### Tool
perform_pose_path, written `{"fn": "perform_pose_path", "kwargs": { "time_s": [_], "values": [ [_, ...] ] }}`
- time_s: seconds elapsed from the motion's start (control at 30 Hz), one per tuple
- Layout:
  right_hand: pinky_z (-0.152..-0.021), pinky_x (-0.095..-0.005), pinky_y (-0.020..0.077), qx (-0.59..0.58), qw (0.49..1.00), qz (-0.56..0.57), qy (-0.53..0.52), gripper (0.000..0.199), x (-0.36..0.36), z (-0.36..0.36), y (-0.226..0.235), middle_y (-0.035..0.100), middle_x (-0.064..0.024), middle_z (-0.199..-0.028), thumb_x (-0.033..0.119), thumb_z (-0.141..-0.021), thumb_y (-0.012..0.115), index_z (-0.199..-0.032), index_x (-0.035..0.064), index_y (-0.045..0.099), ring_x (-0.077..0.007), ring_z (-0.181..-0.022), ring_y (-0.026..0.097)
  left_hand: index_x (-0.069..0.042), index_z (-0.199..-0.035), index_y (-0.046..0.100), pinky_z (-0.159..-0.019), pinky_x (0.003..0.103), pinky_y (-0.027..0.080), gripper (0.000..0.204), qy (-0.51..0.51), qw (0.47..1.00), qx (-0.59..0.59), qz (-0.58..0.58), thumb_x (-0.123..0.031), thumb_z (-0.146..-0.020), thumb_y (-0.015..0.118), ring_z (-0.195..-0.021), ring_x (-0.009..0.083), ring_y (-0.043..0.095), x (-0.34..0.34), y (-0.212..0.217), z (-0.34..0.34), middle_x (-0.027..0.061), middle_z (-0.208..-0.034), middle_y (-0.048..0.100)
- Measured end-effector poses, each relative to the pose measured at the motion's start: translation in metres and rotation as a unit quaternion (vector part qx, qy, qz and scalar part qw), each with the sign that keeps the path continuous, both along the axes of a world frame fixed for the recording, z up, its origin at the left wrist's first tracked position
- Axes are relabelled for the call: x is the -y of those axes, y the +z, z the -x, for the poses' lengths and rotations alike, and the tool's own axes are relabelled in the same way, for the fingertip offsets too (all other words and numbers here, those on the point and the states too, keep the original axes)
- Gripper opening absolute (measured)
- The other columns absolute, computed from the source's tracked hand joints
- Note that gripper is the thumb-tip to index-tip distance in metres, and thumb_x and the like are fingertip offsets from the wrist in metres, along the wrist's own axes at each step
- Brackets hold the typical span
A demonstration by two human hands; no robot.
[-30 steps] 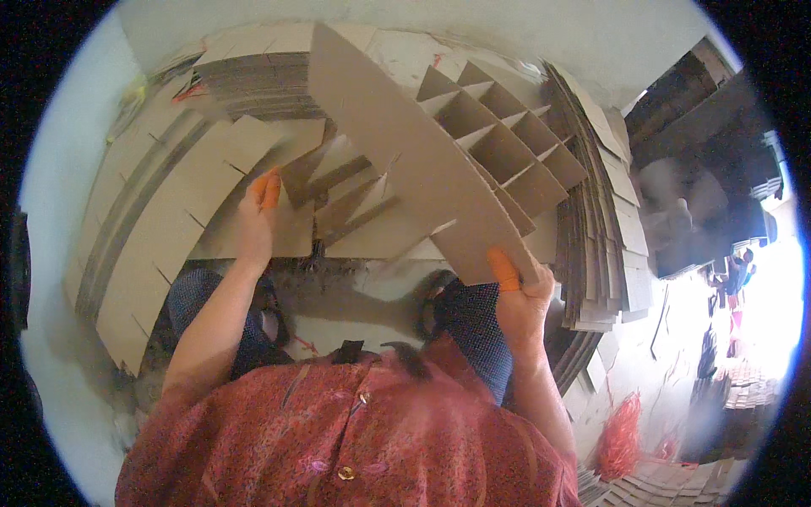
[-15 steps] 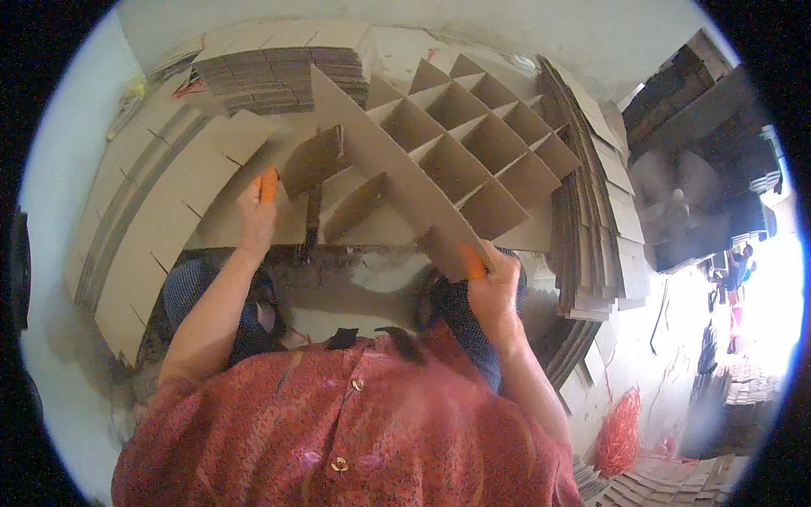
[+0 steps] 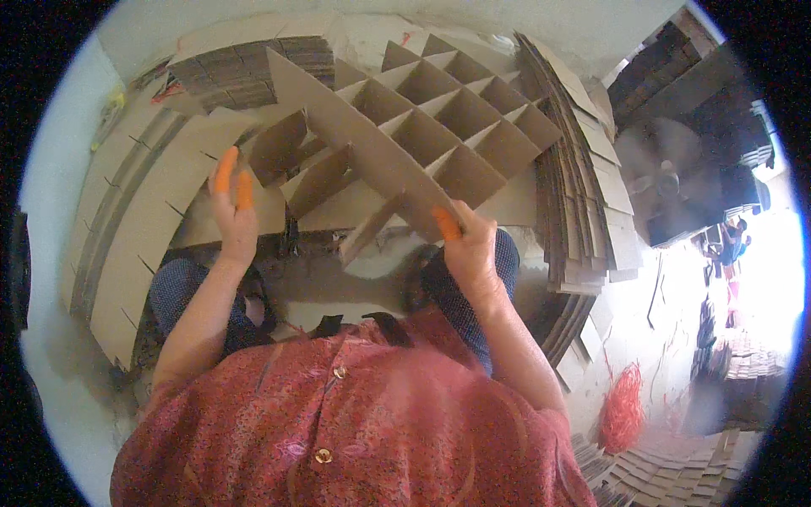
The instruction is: The person sits on the floor and repeatedly folds pre-cut cardboard sheets into compartmentalized dividers. Each piece is folded along scored lines and then placed into a growing stack beside them.
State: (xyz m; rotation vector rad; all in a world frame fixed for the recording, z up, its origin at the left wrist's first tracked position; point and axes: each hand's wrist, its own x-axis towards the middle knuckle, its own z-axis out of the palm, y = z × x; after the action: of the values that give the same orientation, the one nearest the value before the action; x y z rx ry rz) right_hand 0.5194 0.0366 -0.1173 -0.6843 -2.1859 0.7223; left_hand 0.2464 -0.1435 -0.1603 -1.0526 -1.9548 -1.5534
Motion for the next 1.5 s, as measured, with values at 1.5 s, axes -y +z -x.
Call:
{"fn": "perform_pose_path", "kwargs": {
  "time_s": [1.5],
  "values": [
    [-0.054, -0.0298, 0.0435, -0.004, 0.999, 0.047, -0.023, 0.011, 0.029, -0.015, 0.012, 0.058, -0.0166, -0.064, 0.011, -0.089, 0.063, -0.089, -0.0006, 0.065, -0.0122, -0.056, 0.051, -0.004, -0.113, 0.061, -0.069, 0.032, 0.047, 0.040, -0.156, 0.981, 0.113, -0.021, -0.019, -0.079, 0.076, -0.078, 0.0238, 0.058, -0.010, 0.008, -0.048, 0.0121, -0.091, 0.061]
  ]
}}
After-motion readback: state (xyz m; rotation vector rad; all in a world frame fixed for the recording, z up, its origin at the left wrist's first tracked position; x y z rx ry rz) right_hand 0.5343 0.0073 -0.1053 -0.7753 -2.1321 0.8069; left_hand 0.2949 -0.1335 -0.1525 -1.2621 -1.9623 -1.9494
